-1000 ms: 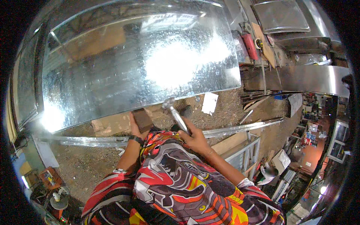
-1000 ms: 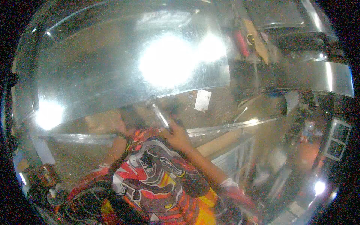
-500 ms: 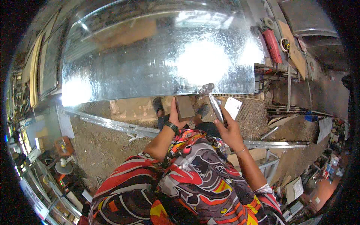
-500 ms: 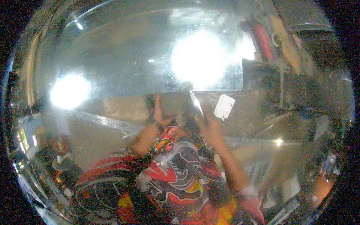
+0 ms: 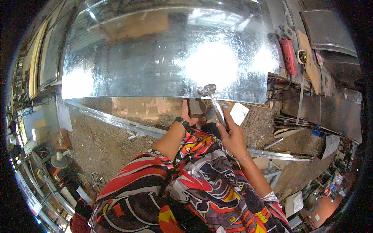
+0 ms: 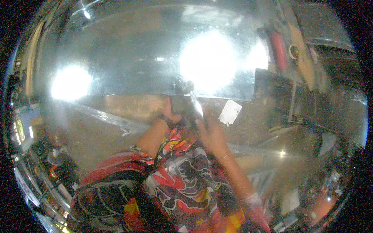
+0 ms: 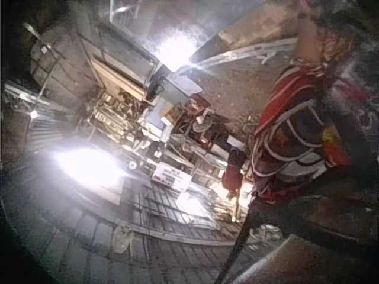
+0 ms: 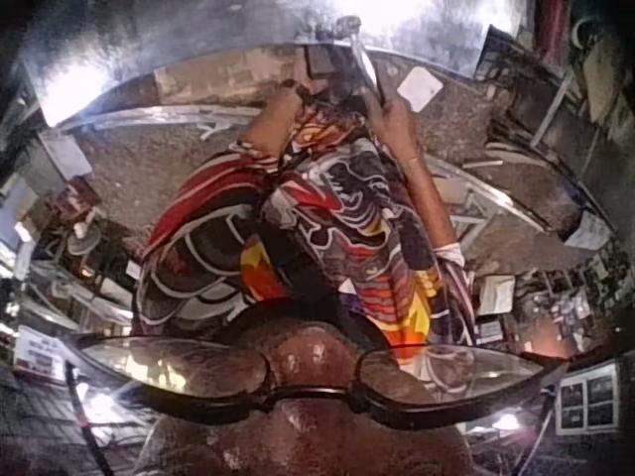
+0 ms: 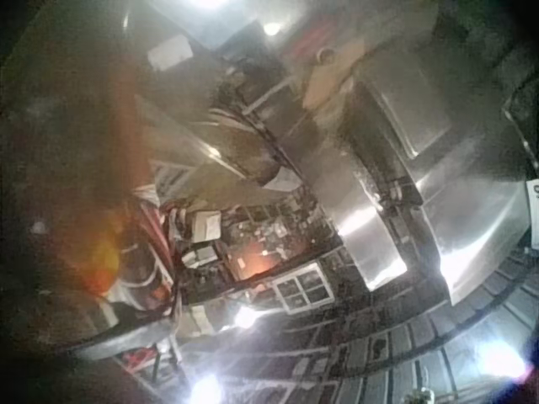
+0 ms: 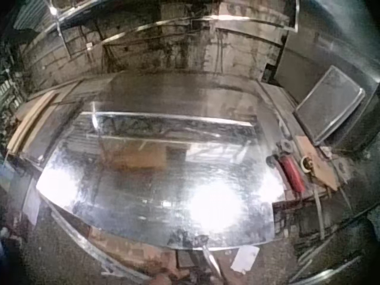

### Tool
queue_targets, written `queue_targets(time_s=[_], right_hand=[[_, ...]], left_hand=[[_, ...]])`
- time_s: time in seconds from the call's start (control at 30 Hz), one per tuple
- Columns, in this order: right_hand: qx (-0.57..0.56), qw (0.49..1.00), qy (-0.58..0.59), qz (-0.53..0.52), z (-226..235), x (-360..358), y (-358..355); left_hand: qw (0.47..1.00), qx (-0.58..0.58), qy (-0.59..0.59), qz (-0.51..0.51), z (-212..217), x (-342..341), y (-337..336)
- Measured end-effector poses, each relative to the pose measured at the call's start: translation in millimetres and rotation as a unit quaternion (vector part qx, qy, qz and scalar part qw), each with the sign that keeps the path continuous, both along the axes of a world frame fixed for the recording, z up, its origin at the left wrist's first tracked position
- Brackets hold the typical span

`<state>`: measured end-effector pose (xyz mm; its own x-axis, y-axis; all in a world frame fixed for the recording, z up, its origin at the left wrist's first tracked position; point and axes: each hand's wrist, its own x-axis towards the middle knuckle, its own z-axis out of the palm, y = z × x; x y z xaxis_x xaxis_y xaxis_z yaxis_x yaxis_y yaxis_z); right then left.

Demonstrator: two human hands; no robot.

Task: The person repeatedly strikes a large metal sheet with a hammer while holding a block against its edge. The person adjusts the block and hammer position multiple times to work along the sheet's edge.

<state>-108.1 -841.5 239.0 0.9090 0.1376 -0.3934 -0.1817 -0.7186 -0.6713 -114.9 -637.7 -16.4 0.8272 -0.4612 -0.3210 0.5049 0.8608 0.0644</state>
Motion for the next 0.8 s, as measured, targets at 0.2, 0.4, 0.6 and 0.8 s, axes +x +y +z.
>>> queue_targets(time_s=[0.2, 0.4, 0.6, 0.8], right_hand=[[-0.036, 0.997, 0.033, 0.061, 18.6, 21.3, 23.8], [0.029, 0.995, -0.089, -0.034, 87.5, 56.1, 58.2], [-0.067, 0.992, 0.100, 0.042, 32.7, 22.3, 50.5], [-0.004, 0.991, -0.136, 0.018, 57.7, 35.1, 52.8]], left_hand=[[0.961, 0.219, 0.164, -0.051, 67.5, 24.7, -5.8], [0.964, 0.143, 0.214, -0.065, 40.6, 25.0, -2.8], [0.959, 0.167, 0.217, -0.068, 35.5, 23.3, -2.0], [0.959, 0.209, 0.180, -0.060, 36.6, 18.1, 6.4]])
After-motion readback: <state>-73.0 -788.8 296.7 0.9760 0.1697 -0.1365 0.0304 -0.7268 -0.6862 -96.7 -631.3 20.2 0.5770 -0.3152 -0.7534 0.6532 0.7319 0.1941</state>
